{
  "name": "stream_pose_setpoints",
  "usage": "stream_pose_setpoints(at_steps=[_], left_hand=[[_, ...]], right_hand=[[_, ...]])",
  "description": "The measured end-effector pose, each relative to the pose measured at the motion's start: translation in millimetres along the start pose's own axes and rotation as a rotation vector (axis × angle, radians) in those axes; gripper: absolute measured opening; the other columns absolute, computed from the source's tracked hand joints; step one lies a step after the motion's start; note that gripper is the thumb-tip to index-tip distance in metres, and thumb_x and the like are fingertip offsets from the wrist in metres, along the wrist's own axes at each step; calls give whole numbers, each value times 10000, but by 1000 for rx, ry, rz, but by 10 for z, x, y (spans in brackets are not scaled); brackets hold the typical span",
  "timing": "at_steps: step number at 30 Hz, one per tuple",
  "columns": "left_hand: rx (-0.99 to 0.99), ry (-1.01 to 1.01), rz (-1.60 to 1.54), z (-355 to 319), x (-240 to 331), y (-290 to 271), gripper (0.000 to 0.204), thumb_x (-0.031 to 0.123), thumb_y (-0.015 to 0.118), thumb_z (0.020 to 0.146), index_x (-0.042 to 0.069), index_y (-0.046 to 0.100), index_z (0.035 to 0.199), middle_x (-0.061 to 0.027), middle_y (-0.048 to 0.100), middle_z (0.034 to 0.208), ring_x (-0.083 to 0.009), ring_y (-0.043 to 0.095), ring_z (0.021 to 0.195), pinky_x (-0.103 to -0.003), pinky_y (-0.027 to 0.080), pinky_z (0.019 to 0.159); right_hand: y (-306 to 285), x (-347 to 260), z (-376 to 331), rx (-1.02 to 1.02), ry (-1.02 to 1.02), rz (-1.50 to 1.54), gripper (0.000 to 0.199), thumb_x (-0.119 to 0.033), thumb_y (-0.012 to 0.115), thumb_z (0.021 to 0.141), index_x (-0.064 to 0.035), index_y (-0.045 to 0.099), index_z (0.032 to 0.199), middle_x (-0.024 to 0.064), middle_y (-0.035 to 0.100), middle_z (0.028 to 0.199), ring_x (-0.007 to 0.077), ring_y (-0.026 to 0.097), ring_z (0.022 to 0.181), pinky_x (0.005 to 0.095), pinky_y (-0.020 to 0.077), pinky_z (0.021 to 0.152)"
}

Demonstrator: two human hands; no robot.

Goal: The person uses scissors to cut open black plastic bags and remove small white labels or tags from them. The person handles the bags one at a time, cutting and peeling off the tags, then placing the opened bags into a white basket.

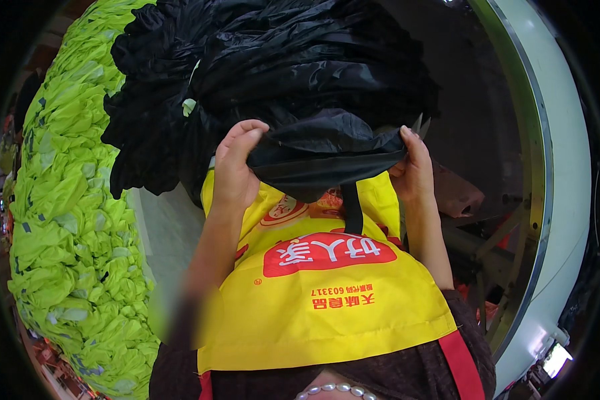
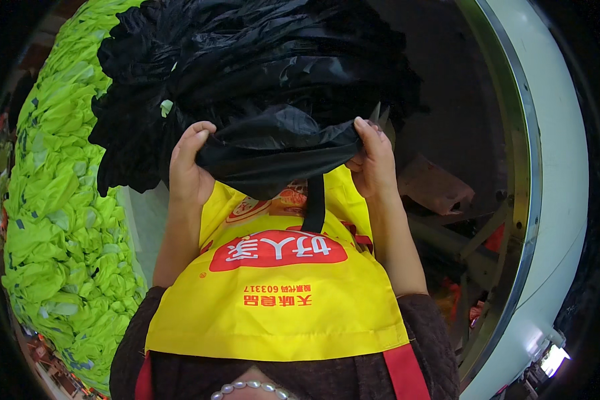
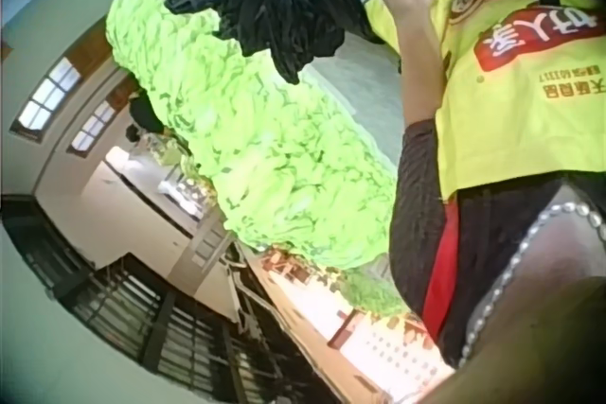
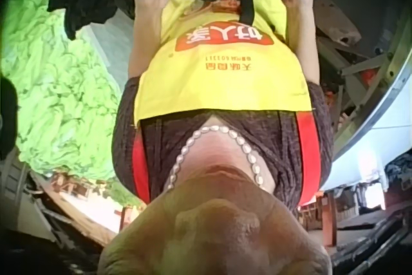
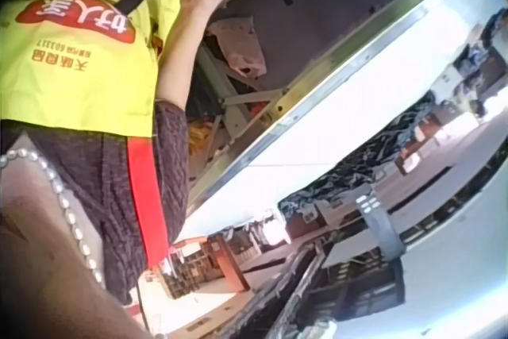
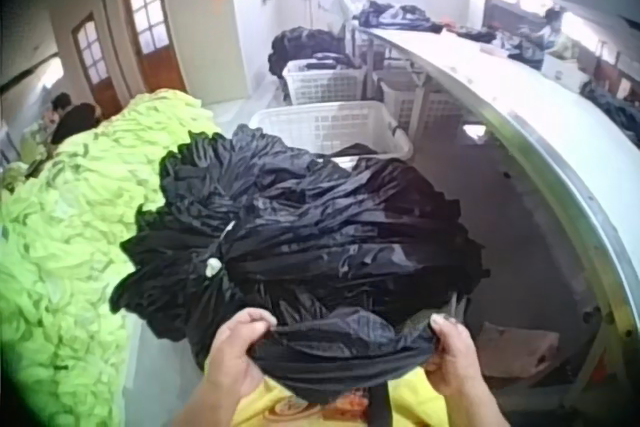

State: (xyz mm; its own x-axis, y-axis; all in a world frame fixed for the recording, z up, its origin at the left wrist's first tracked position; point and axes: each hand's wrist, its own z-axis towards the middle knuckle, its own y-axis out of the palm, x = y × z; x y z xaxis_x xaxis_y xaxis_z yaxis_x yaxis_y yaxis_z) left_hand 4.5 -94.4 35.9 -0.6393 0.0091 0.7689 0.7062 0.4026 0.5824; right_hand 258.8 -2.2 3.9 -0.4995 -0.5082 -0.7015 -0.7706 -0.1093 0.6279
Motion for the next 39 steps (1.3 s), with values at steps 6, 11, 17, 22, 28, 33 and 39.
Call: stream_pose_setpoints(at_steps=[6,11,17,22,28,33,39], left_hand=[[3,150,401,8,-86,-208,67,48,641,807,57,622,870,-19,614,816,-109,584,755,-206,474,715],[-52,106,398,-50,-100,-185,80,80,657,805,33,601,837,40,553,767,-26,486,742,-159,387,670],[-182,567,1061,-121,172,-19,417,184,770,667,55,579,1015,-56,575,953,-177,540,902,-268,429,789],[-335,790,1449,-179,75,310,448,93,717,682,40,575,1104,-142,595,1067,-286,575,973,-336,433,871],[-521,-380,664,2,242,100,172,124,578,849,-14,633,936,-16,637,792,-69,588,707,-204,471,660],[-463,-513,266,-9,39,47,212,129,534,873,-24,615,996,-65,650,913,-107,621,779,-214,503,719],[-439,-434,293,-58,25,122,224,123,511,876,-19,615,1014,-45,652,908,-92,618,780,-199,493,715]], right_hand=[[-23,2,-111,130,-398,-737,122,-168,669,801,-84,588,839,-47,510,643,27,383,505,160,278,474],[340,-320,-128,-162,-996,-1468,316,-92,726,719,-58,627,1017,57,609,778,140,545,730,225,406,571],[494,-299,-64,-431,-358,-1038,116,-154,641,821,-42,643,789,26,537,627,98,461,537,226,370,522],[634,-110,-80,-367,2,-731,178,-184,670,806,-53,600,707,-88,460,579,18,390,536,201,299,498],[458,-147,48,-312,215,-603,204,-223,714,761,-39,628,775,-14,577,629,47,538,601,182,441,576],[333,-113,57,-228,-343,-990,144,-155,701,767,-47,657,851,38,617,758,116,576,680,218,441,598],[664,-316,-272,-301,-684,-1152,230,-78,719,717,-34,656,934,81,610,847,159,600,733,246,473,621]])
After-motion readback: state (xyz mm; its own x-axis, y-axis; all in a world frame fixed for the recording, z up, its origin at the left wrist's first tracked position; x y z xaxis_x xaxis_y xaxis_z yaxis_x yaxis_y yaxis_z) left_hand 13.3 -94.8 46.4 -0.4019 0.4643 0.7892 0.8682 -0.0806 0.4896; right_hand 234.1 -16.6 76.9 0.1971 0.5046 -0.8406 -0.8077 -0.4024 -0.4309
